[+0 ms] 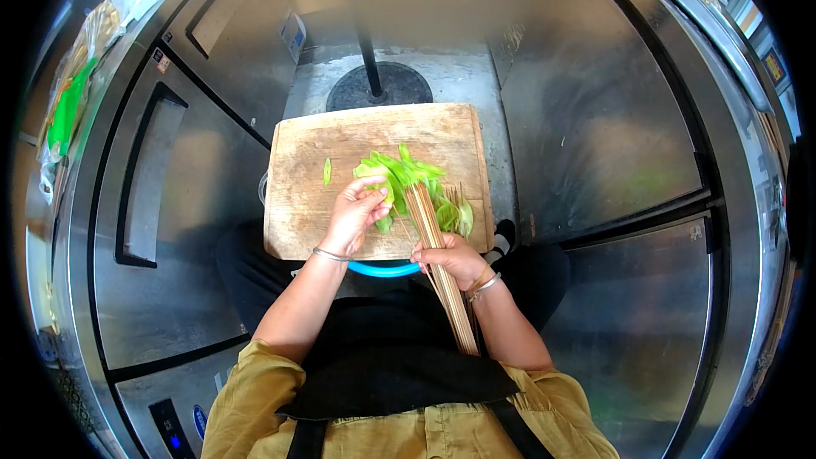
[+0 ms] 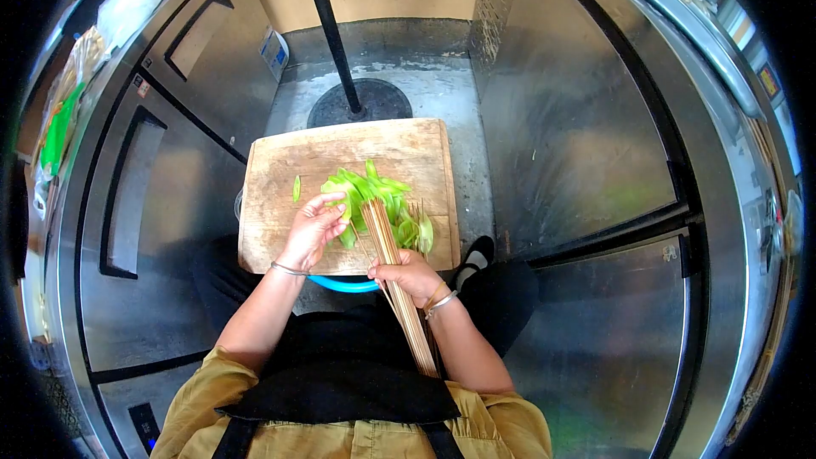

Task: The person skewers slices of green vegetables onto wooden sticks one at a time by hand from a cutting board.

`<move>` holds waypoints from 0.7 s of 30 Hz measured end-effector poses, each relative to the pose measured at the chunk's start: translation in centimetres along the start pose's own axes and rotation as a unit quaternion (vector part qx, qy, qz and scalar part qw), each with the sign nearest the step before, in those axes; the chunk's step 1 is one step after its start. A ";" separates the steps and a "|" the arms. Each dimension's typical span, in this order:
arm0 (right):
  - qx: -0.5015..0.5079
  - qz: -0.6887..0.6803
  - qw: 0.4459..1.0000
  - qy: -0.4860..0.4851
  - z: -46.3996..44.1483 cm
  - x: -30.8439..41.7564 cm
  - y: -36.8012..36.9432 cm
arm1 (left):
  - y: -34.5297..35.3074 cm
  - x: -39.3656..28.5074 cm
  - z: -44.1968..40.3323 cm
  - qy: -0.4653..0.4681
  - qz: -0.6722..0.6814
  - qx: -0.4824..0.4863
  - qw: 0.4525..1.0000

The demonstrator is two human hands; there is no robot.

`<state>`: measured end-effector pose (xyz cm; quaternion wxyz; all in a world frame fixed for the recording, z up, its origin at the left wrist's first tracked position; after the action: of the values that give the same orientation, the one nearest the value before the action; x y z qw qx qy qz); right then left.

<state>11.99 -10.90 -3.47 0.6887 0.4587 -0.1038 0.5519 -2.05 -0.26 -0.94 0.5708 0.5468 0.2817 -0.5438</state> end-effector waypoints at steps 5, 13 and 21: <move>0.001 0.005 1.000 0.003 0.0 -0.2 -0.1 | -0.3 0.3 -0.2 -0.037 -0.029 0.012 0.999; 0.000 0.015 1.000 0.001 -0.1 -0.3 0.0 | -0.5 0.6 -0.4 -0.112 -0.050 0.078 0.989; 0.000 0.021 1.000 -0.010 -0.3 -0.4 -0.2 | 0.0 1.1 0.8 -0.142 -0.005 0.070 0.987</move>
<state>11.92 -10.94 -3.94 0.6759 0.4621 -0.1204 0.5613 -2.01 -1.36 -1.76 0.5626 0.5014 0.1622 -0.6370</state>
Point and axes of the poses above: each hand's wrist, its own z-axis away from the middle knuckle, its own y-axis out of the palm, x = y × z, the point moved 5 cm from there along -z, towards the middle knuckle, and after that the axes turned 9 degrees about y, right-handed, at the moved point
